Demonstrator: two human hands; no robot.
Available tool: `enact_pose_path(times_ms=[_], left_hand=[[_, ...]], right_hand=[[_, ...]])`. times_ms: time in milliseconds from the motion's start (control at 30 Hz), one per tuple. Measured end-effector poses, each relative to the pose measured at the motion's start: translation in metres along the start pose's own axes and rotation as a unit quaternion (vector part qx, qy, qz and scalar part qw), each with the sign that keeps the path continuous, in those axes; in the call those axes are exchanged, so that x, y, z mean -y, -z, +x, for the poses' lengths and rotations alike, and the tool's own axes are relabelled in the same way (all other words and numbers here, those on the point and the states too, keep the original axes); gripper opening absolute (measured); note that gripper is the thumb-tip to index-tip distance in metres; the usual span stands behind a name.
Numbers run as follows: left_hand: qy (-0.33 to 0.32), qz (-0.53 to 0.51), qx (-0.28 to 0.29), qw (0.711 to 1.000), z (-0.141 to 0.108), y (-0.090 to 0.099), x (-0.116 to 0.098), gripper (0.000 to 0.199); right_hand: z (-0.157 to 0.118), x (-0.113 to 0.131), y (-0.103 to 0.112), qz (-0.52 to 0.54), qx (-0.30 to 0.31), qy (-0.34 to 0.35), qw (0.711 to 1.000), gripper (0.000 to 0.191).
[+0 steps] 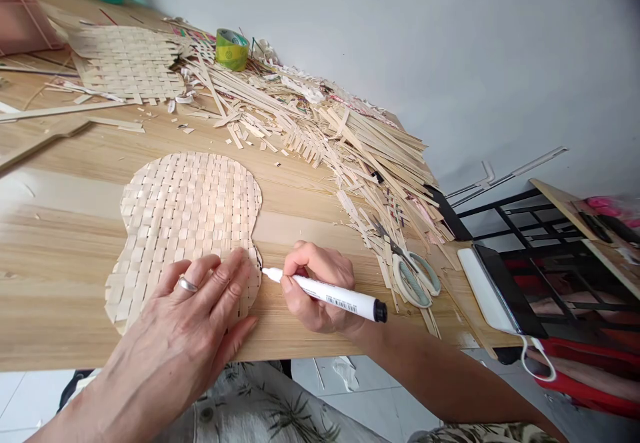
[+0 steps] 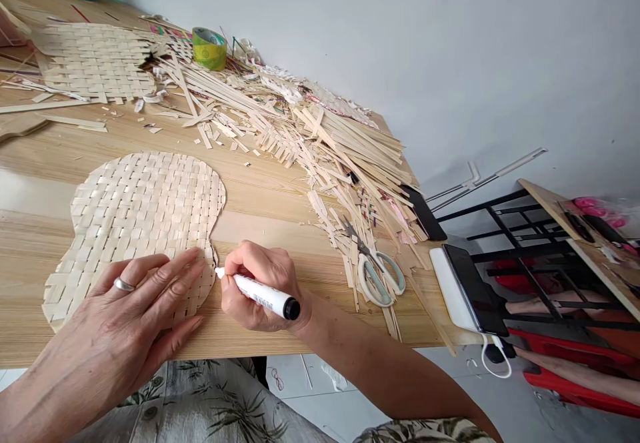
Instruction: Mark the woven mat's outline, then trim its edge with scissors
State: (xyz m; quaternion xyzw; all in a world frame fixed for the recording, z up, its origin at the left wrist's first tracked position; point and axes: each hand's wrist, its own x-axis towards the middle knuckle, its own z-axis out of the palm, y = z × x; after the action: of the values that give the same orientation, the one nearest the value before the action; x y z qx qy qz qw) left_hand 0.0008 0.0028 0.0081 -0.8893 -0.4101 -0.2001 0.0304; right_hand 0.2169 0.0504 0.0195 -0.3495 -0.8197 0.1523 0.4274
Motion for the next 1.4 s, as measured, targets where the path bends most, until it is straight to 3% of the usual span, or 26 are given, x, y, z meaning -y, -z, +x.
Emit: enact_pose_path(times_ms=[1400], left_hand=[[-0.007,-0.005,-0.015,1.000,0.0032,0.0017,0.0012,0.044]], right_hand=[[0.0008,0.0017,0.0033,0.041,0.014,-0.001,0.999,0.013]])
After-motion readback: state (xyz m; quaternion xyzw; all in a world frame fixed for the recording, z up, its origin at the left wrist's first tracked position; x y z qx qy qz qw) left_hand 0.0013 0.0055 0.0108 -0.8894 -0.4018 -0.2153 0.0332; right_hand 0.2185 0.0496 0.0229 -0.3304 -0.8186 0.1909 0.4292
